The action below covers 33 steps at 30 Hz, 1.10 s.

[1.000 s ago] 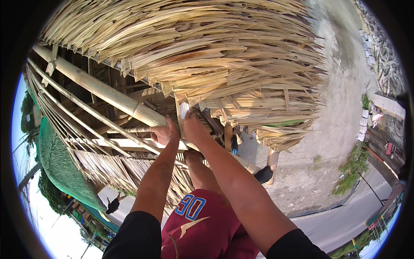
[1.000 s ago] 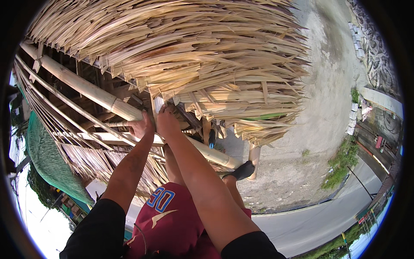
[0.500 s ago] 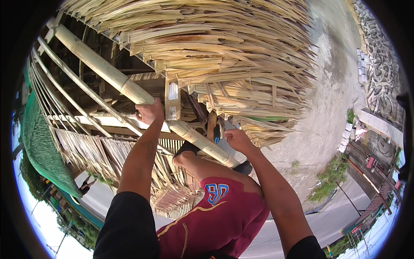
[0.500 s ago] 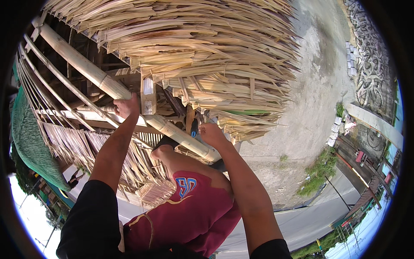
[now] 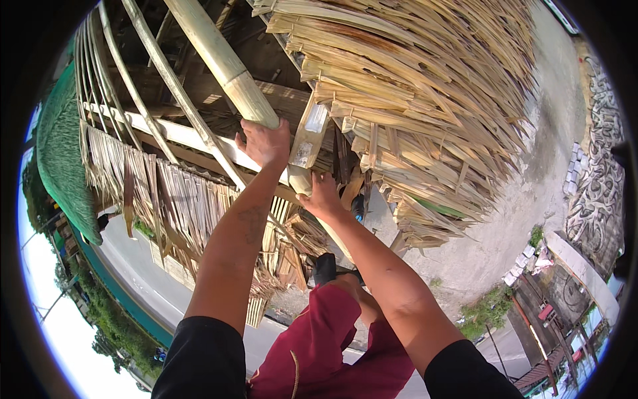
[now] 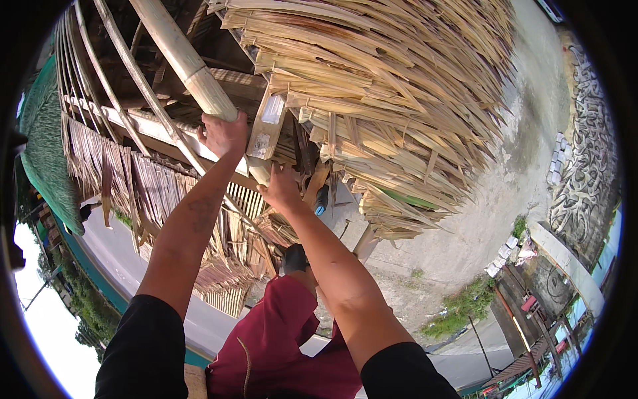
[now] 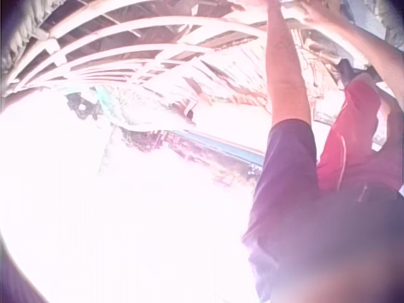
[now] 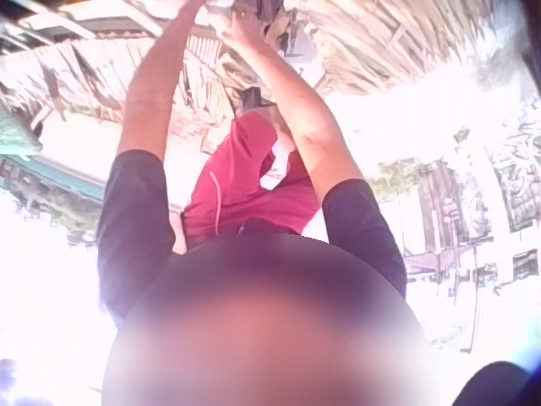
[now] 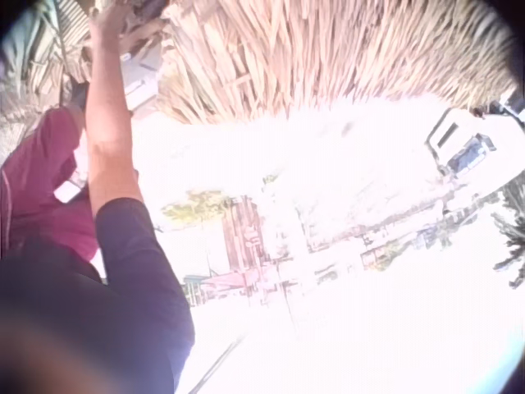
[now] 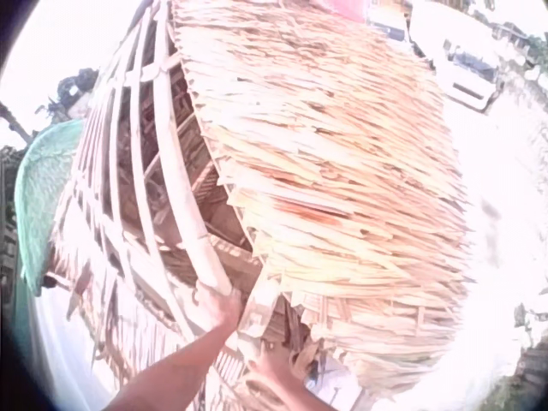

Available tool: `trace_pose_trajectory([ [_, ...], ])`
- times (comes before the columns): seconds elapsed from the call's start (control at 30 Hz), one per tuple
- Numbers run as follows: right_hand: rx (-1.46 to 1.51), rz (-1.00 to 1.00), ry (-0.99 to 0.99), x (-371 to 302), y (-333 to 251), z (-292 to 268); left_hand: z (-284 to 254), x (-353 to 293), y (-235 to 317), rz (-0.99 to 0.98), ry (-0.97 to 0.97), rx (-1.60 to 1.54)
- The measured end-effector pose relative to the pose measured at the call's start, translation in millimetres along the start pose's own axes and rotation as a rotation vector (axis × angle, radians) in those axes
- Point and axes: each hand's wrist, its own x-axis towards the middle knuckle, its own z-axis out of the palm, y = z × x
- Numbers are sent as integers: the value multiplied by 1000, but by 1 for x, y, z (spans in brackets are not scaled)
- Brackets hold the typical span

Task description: The person secures dried palm leaves onto a bamboo roof frame using a hammer and nails. They repeatedly position leaf bundles, drive nails into the bamboo supports, and adjust the thatch to cover the structure.

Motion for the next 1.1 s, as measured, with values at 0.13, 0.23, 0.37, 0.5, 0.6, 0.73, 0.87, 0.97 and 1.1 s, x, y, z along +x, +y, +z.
trace_pose_trajectory([
  [0.13, -77, 80, 263, 15, 8, 9, -11, -7, 24, 182, -16, -188],
  [0.23, 119, 11, 374, 18, 9, 22, -16, -6, 19, 31, -185, -195],
  [0.37, 153, 19, 446, 16, 6, 29, -25, -16, 3, 231, 53, -372],
  [0.5, 223, -5, 442, 16, 8, 23, -44, -72, -50, 607, 254, -629],
  [0.6, 314, -73, 449, 19, 9, 18, -41, -92, -105, 507, 382, -401],
  [0.73, 296, -169, 499, 15, 12, 13, -13, -59, -158, 353, 88, -132],
  [0.87, 354, -168, 471, 3, 12, 9, 3, -46, -166, 180, 28, -273],
  [0.97, 375, -184, 478, 4, 10, 5, 2, -53, -159, 303, 255, -267],
  [1.1, 464, -191, 356, 12, 8, 0, 3, -55, -156, 301, 187, -208],
])
